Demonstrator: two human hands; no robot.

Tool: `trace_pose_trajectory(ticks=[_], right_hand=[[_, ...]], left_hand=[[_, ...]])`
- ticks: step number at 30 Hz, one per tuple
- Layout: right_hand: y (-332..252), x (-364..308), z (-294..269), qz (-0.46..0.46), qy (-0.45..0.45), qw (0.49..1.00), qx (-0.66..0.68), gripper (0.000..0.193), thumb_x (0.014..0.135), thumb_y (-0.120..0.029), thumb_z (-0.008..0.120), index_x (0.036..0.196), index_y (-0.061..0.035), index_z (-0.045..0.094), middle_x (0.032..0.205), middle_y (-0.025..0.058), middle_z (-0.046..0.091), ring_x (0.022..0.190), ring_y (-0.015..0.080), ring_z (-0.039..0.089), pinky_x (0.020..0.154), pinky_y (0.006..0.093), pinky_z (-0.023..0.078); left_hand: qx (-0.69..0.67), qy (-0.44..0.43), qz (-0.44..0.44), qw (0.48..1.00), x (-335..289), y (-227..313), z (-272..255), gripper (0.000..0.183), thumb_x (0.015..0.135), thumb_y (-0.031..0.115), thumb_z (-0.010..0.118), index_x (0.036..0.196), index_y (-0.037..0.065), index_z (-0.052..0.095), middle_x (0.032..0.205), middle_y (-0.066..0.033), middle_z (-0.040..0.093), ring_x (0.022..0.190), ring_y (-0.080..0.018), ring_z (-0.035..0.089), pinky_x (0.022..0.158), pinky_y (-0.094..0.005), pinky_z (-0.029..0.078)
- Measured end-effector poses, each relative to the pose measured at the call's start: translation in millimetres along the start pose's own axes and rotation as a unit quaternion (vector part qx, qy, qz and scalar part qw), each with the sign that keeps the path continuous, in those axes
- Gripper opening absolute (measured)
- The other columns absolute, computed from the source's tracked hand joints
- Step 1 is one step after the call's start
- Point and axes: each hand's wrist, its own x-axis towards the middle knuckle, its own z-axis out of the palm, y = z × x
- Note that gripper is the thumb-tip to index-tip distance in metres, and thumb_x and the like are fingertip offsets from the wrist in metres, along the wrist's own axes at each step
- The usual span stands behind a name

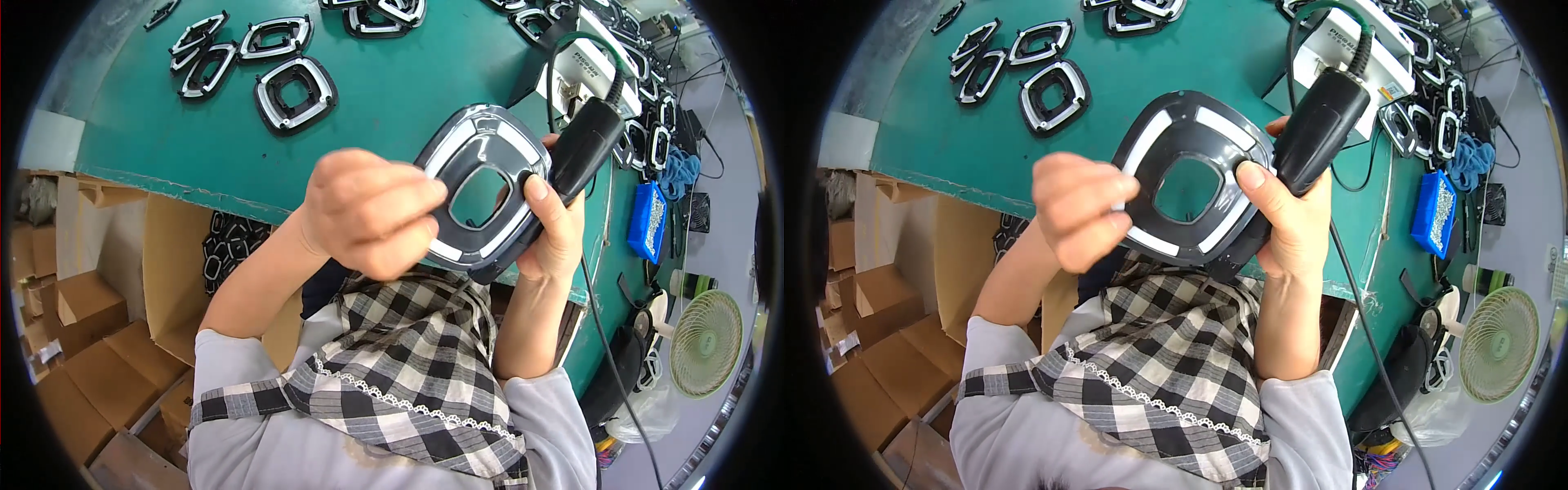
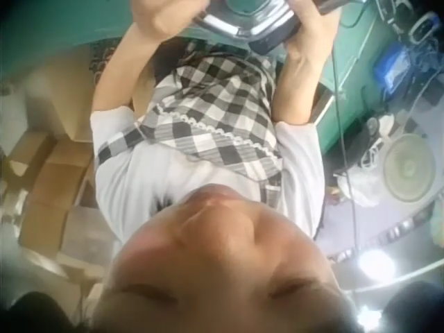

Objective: Using an electric screwdriver to install screws into small plastic component frames at a workbench.

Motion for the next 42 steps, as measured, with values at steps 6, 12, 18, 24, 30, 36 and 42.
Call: trace_pose_trajectory(ticks=[6,12,18,24,30,36,42], right_hand=[[-6,-1,7,-0.069,0.029,0.997,0.022,0.057,0.069,-0.016,0.081,0.114,-0.003,0.048,0.092,0.008,0.058,0.079,0.0164,0.061,0.071,0.0301,0.051],[-4,0,-1,-0.064,0.011,0.997,0.036,0.055,0.072,-0.015,0.079,0.115,-0.0033,0.047,0.093,0.0093,0.058,0.079,0.0178,0.062,0.07,0.0312,0.053],[0,4,0,-0.086,0.032,0.995,0.029,0.05,0.079,-0.016,0.071,0.117,0.0019,0.044,0.088,0.0161,0.061,0.066,0.0176,0.064,0.056,0.0276,0.057],[1,6,-2,-0.061,0.04,0.996,0.052,0.049,0.079,-0.016,0.07,0.118,0.0003,0.044,0.091,0.018,0.061,0.068,0.0178,0.064,0.058,0.0281,0.057],[6,5,2,-0.056,0.054,0.995,0.055,0.048,0.083,-0.022,0.068,0.12,-0.0026,0.045,0.092,0.016,0.062,0.073,0.0212,0.065,0.063,0.031,0.057],[4,5,0,-0.067,0.02,0.997,-0.028,0.051,0.08,-0.023,0.074,0.115,-0.0011,0.045,0.081,0.0082,0.053,0.051,0.0168,0.056,0.045,0.03,0.049],[8,5,1,-0.034,0.038,0.998,-0.033,0.047,0.077,-0.014,0.075,0.11,-0.0002,0.045,0.079,0.0083,0.053,0.049,0.0142,0.055,0.043,0.0273,0.049]], left_hand=[[-0.016,0.081,-0.231,0.969,-14,4,8,0.04,0.065,0.005,0.079,0.098,0.012,0.057,0.104,-0.0054,0.06,0.091,-0.0229,0.056,0.075,-0.0319,0.044],[-0.122,0.066,-0.3,0.944,-21,9,4,0.036,0.075,-0.002,0.069,0.105,0.006,0.053,0.103,-0.008,0.061,0.092,-0.0229,0.056,0.08,-0.0338,0.043],[-0.165,0.025,-0.321,0.932,-18,14,3,0.032,0.077,-0.007,0.061,0.106,0.005,0.053,0.102,-0.0098,0.063,0.093,-0.0245,0.058,0.082,-0.0339,0.042],[-0.14,0.035,-0.313,0.939,-9,15,9,0.036,0.075,0.0,0.067,0.108,0.008,0.055,0.104,-0.0073,0.063,0.095,-0.024,0.058,0.082,-0.0336,0.042],[0.042,-0.058,-0.168,0.983,4,3,3,0.032,0.071,0.02,0.076,0.099,0.012,0.065,0.103,-0.0013,0.064,0.084,-0.0198,0.062,0.073,-0.0314,0.047],[-0.241,0.016,-0.517,0.821,8,15,3,0.023,0.084,0.013,0.071,0.099,0.002,0.058,0.095,-0.0057,0.063,0.078,-0.0107,0.059,0.065,-0.024,0.047],[-0.457,0.067,-0.567,0.682,8,14,6,0.032,0.088,0.021,0.069,0.107,-0.001,0.054,0.08,-0.0008,0.056,0.065,-0.0033,0.049,0.053,-0.0187,0.04]])
